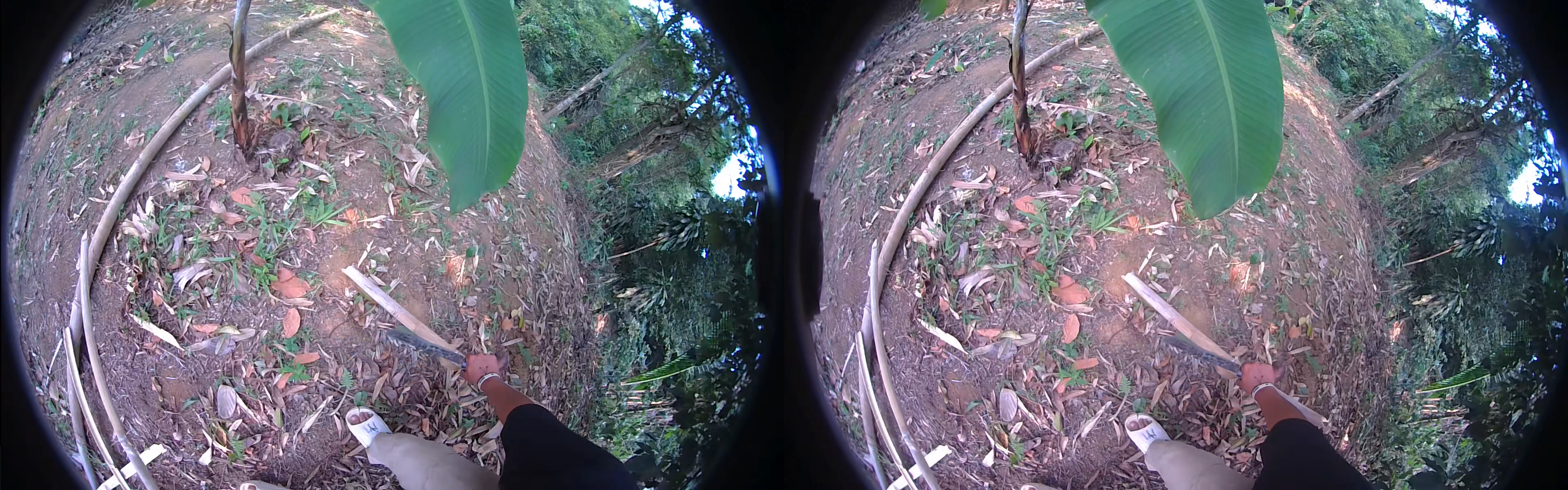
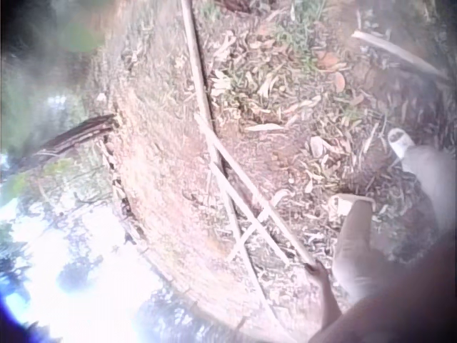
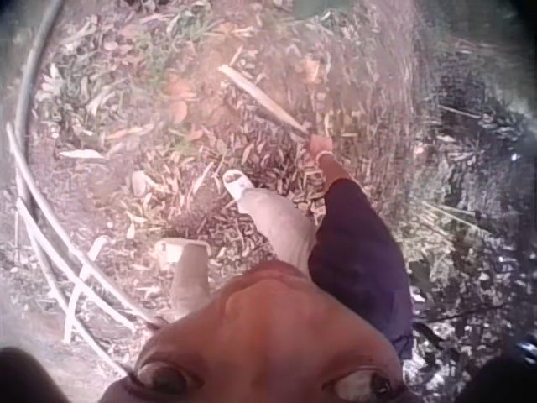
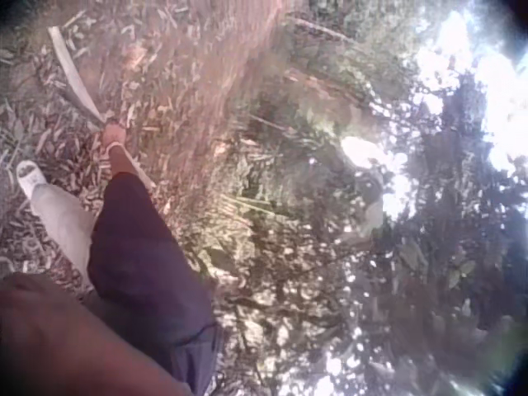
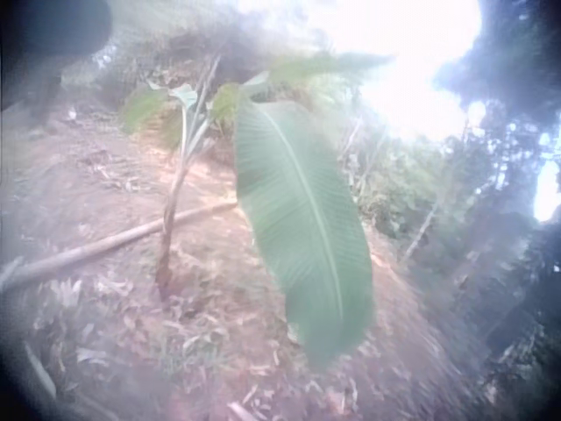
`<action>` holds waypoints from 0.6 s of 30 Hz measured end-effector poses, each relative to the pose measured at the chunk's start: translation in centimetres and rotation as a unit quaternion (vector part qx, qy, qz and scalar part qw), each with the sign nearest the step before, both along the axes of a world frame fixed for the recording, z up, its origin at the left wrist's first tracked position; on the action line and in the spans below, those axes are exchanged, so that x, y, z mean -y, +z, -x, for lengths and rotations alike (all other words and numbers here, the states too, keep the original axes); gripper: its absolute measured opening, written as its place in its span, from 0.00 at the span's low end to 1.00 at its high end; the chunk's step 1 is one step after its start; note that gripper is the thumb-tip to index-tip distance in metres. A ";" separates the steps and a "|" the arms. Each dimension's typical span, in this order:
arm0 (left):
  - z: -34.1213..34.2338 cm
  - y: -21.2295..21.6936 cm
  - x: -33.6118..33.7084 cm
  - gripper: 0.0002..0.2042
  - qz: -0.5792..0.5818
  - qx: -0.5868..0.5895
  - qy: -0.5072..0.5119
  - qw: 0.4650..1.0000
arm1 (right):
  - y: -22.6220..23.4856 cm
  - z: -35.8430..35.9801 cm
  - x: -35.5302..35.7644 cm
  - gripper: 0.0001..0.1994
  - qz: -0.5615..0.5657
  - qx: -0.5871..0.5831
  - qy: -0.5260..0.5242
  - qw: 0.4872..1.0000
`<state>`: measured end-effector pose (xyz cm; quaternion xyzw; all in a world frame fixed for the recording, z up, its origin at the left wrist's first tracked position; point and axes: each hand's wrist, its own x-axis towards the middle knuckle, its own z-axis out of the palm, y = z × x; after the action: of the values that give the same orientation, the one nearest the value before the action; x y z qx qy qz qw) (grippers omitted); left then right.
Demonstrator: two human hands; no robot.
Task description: The person uses a machete to split a long bamboo pole into smaller strips. They first chop the pole into sections, then sit on the ground to shave and split the bamboo into thin, flat pieces using the blade.
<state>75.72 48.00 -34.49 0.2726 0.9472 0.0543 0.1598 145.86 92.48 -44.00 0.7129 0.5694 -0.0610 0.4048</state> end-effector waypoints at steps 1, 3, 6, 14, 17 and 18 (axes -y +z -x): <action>-1.2 -1.8 -0.9 0.20 -0.006 -0.006 -0.014 1.000 | -1.8 -2.0 -0.2 0.22 0.009 0.009 -0.007 1.000; -3.3 -5.3 -2.1 0.22 -0.016 -0.026 -0.038 0.999 | -3.2 -1.7 -2.7 0.24 0.083 -0.007 0.016 0.996; -5.5 -11.5 -5.9 0.23 -0.034 0.008 -0.059 0.998 | -7.9 -3.5 -5.4 0.23 0.104 -0.050 0.108 0.987; -5.9 -30.1 -9.1 0.23 -0.037 0.266 0.016 0.963 | -18.8 6.1 -18.6 0.15 0.050 -0.254 0.408 0.875; -5.1 -33.6 -9.2 0.28 -0.087 0.384 0.093 0.915 | -24.1 9.2 -21.8 0.15 0.004 -0.289 0.475 0.831; -5.2 -34.1 -8.5 0.28 -0.115 0.391 0.135 0.903 | -24.9 11.6 -22.3 0.15 0.006 -0.281 0.476 0.833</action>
<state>80.91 56.49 -68.58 0.1154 0.8234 0.2860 0.4764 134.28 114.78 -68.92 0.3027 0.9274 -0.0622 0.2105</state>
